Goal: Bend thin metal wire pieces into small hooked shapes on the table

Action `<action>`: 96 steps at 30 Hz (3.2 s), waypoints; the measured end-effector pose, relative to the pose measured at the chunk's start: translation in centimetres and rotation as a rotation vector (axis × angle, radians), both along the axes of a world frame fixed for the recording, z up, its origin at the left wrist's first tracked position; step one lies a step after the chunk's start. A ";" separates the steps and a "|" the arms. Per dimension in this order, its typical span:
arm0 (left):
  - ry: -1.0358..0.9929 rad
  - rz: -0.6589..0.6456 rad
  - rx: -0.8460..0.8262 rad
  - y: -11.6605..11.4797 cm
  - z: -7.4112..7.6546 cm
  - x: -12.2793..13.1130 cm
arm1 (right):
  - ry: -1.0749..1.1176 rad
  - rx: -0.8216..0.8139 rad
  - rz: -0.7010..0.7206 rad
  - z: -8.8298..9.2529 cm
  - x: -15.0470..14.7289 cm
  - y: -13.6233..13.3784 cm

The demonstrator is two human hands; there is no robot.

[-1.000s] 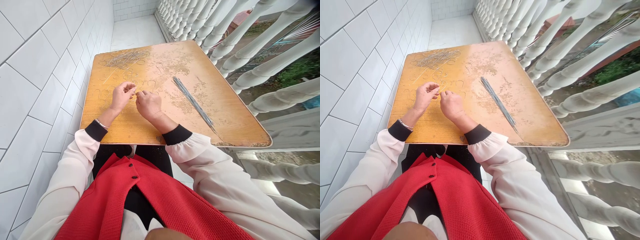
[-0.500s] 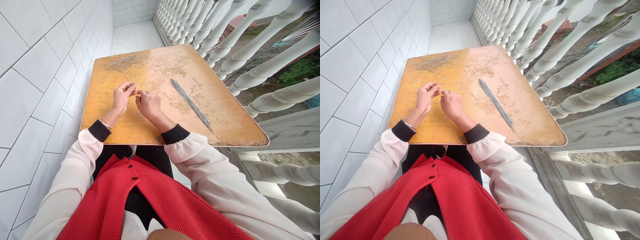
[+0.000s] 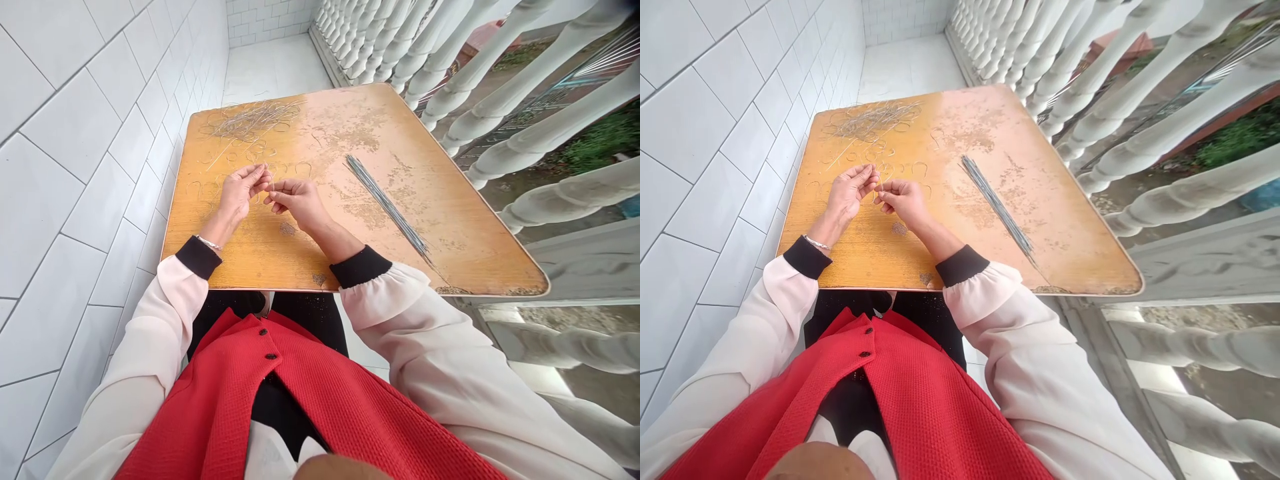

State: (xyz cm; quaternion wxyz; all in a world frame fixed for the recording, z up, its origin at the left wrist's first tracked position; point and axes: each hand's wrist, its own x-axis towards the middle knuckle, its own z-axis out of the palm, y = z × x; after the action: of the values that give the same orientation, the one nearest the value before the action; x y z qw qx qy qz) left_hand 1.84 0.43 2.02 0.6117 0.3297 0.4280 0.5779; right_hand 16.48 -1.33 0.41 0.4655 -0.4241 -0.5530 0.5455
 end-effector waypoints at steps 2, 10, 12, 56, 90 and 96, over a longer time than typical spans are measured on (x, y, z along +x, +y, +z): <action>0.030 0.038 0.032 0.2 -0.1 -0.2 | -0.062 0.026 0.003 -0.2 0.0 0.1; 0.163 0.067 0.083 0.6 -1.1 -0.4 | -0.371 0.239 -0.146 -0.7 -0.5 -0.1; 0.172 0.083 0.087 0.5 -1.2 -0.2 | -0.420 0.265 -0.199 -0.8 -0.4 -0.1; 0.410 -0.133 0.112 -0.9 -0.1 -1.8 | 0.066 -0.043 -0.187 0.1 0.0 0.4; 0.048 -0.338 0.139 -1.3 -1.8 -1.0 | 0.226 -0.074 -0.266 1.7 2.1 1.3; 0.167 -0.380 0.143 -1.4 -1.6 -0.9 | 0.088 0.018 -0.272 1.5 2.0 1.4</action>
State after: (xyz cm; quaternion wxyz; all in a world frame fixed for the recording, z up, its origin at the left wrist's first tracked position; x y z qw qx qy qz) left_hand 0.94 -0.98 0.37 0.6470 0.4937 0.3653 0.4519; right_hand 18.50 0.04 1.91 0.5628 -0.4667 -0.4745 0.4902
